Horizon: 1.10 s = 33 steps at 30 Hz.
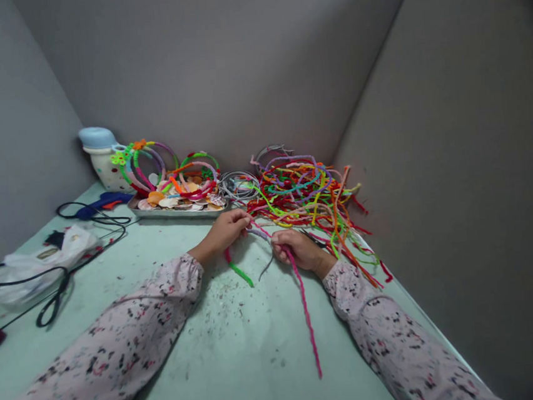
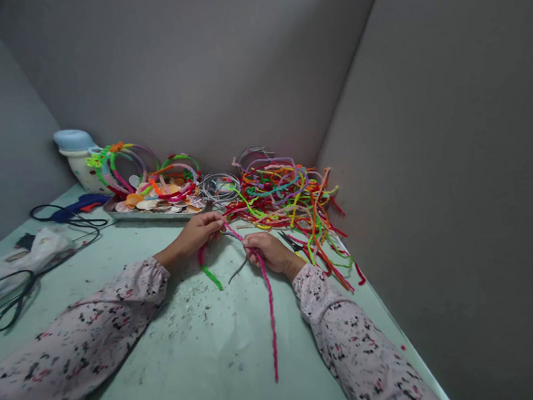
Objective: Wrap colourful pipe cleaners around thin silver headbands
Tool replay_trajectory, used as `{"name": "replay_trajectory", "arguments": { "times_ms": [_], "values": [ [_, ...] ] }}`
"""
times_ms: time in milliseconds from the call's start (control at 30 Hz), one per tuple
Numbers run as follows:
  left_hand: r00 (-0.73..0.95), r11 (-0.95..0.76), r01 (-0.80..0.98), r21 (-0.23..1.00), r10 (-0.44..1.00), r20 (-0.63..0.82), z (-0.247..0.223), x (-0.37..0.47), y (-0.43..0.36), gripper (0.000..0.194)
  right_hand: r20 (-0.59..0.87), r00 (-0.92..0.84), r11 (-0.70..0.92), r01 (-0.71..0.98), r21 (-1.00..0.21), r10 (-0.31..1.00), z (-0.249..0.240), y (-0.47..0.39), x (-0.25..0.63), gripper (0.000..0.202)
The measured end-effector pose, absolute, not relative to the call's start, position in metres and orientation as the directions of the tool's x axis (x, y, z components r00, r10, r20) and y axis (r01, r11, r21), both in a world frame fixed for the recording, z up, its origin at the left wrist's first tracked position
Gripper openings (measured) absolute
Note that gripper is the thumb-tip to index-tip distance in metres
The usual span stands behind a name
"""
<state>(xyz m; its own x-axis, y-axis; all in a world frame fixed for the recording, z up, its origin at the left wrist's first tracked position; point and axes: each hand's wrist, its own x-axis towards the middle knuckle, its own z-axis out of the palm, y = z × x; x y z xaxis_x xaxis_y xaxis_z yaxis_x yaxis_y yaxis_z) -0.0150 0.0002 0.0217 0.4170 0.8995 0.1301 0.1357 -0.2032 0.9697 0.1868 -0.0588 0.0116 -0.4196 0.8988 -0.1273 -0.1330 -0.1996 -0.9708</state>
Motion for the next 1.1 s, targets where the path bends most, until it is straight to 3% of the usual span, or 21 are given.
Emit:
{"name": "replay_trajectory", "arguments": {
  "times_ms": [167,333,533,700,833,933,1033,1100],
  "values": [
    [0.451,-0.463,0.377,0.802,0.848,0.278,0.024,-0.017,-0.002,0.022,-0.146,-0.364,-0.205,-0.128,-0.97,0.92,0.015,-0.056,0.189,0.02],
    [0.488,-0.604,0.515,0.609,0.79,0.371,0.024,-0.016,-0.004,0.024,-0.16,-0.339,-0.202,-0.095,-0.975,0.927,0.022,-0.055,0.196,0.022],
    [0.466,-0.602,0.679,0.421,0.796,0.387,0.025,-0.015,-0.007,0.024,-0.12,-0.354,-0.143,-0.039,-0.989,0.927,0.019,-0.054,0.192,0.019],
    [0.386,-0.504,0.782,0.366,0.853,0.35,0.029,-0.011,-0.012,0.023,-0.031,-0.375,0.058,0.221,-0.973,0.926,0.021,-0.058,0.184,0.023],
    [0.286,-0.424,0.791,0.441,0.894,0.346,0.03,-0.008,-0.011,0.024,0.01,-0.357,0.144,0.35,-0.926,0.934,0.022,-0.059,0.177,0.018],
    [0.192,-0.349,0.681,0.643,0.933,0.303,0.03,-0.006,-0.01,0.02,0.076,-0.345,0.223,0.408,-0.885,0.936,0.02,-0.06,0.173,0.018],
    [0.097,-0.103,0.333,0.937,0.993,0.075,0.03,-0.003,-0.011,0.016,0.123,-0.337,0.276,0.455,-0.847,0.933,0.019,-0.061,0.17,0.018],
    [0.111,0.082,0.113,0.99,0.989,-0.095,0.031,-0.001,-0.012,0.015,0.143,-0.335,0.3,0.484,-0.822,0.931,0.019,-0.062,0.17,0.019]
  ]
}}
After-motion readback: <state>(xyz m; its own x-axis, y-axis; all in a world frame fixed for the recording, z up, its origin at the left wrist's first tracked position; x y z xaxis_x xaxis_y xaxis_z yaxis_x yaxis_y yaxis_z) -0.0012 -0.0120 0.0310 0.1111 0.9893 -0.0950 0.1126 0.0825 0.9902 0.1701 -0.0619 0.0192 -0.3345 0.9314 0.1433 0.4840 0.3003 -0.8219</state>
